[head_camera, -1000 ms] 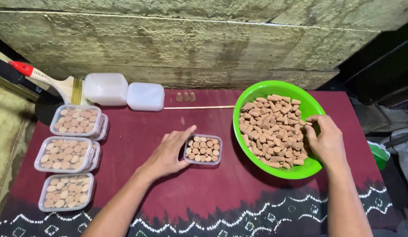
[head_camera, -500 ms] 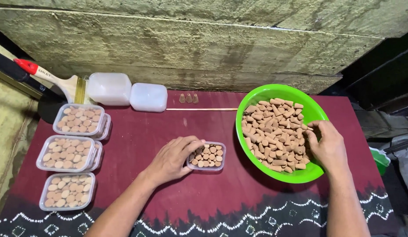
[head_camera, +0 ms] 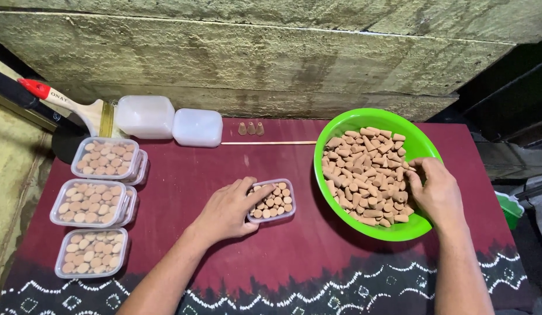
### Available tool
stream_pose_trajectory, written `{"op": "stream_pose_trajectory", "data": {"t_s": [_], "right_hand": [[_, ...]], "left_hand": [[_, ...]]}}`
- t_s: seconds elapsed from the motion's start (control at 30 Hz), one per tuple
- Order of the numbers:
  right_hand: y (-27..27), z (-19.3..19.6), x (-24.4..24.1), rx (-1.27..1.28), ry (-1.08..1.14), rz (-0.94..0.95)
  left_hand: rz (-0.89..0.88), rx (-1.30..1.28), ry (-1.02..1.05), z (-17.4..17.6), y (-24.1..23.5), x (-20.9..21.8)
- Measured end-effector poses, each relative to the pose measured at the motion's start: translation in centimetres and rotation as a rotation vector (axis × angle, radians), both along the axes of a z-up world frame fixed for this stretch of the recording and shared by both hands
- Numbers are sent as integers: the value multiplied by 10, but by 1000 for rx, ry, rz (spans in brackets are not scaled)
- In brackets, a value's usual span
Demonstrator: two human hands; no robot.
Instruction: Sorting and packing incense cones from a large bowl into smaller plastic containers.
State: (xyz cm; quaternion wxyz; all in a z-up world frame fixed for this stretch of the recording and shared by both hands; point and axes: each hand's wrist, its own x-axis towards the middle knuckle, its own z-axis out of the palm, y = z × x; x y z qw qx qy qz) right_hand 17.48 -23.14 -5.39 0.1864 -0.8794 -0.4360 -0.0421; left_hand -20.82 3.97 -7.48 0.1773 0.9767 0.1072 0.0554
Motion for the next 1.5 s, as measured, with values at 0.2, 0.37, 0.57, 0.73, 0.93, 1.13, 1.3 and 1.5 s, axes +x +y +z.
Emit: {"op": "stream_pose_trajectory", "data": {"t_s": [0.2,0.37,0.57,0.73,0.93,1.13,1.3,1.5], "right_hand": [[2,14,-6,140,60,-38],[24,40,-79,426,209,45],[78,46,-170,570,478,397],[115,5,-204,486,433,473],[129,-20,-207,444,450,411],[134,-23,-207,471,461,398],[138,-21,-210,461,463,409],[128,-13,-213,402,449,579]], "left_hand": [[34,-45,82,16,1,4],[43,-94,119,17,3,5],[32,-163,53,11,9,1],[20,-195,67,16,7,-6],[-3,-181,22,5,8,-10],[-21,-161,3,0,10,-9],[-31,-171,-25,4,9,-11],[-55,-185,-37,9,7,-14]]}}
